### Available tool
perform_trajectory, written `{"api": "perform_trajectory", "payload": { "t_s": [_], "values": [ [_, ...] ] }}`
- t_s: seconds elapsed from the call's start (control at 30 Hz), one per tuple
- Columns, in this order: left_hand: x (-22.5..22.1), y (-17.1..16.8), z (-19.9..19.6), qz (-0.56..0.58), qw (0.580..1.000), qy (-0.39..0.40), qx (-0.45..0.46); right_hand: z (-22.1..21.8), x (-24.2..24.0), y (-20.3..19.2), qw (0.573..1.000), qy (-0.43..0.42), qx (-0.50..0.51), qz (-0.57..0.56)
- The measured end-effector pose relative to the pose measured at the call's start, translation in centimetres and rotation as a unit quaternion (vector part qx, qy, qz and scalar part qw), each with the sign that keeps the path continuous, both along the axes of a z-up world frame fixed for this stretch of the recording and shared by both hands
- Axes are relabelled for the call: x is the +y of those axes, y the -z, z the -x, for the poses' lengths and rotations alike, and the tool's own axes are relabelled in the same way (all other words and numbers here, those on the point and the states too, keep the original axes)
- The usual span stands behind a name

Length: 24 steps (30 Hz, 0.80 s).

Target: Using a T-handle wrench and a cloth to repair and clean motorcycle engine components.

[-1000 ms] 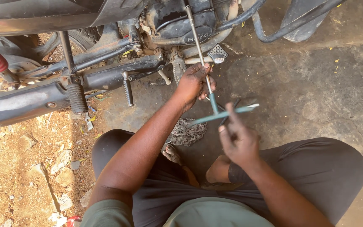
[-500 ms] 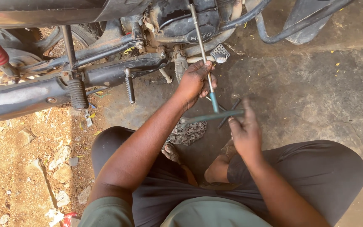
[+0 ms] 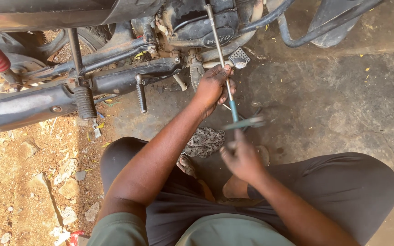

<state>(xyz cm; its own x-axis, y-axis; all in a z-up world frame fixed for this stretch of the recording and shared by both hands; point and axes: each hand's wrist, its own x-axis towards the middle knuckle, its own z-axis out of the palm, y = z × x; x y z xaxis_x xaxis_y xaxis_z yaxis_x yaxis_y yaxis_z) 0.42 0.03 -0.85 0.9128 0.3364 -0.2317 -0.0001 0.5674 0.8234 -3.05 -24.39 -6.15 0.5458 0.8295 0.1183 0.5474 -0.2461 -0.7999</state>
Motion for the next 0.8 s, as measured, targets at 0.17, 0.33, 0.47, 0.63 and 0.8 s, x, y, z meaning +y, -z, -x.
{"api": "perform_trajectory", "payload": {
  "t_s": [0.17,0.33,0.47,0.63,0.8],
  "values": [
    [-0.1,0.0,-0.1,0.001,1.0,-0.004,0.001,1.4,1.2,-8.3,0.995,-0.097,-0.015,0.033],
    [0.2,0.1,0.1,-0.008,1.0,-0.004,0.001,-1.8,1.1,-6.8,0.978,0.194,0.076,0.03],
    [0.1,0.0,-0.1,-0.011,1.0,-0.008,0.004,0.6,1.1,-5.6,0.997,-0.035,-0.012,0.065],
    [0.5,0.2,0.1,-0.011,1.0,-0.015,0.011,0.3,0.9,-7.5,0.991,-0.109,-0.032,-0.066],
    [0.5,0.1,0.2,-0.007,1.0,-0.018,0.02,-2.5,1.2,-7.7,0.982,0.131,0.018,0.135]
  ]
}}
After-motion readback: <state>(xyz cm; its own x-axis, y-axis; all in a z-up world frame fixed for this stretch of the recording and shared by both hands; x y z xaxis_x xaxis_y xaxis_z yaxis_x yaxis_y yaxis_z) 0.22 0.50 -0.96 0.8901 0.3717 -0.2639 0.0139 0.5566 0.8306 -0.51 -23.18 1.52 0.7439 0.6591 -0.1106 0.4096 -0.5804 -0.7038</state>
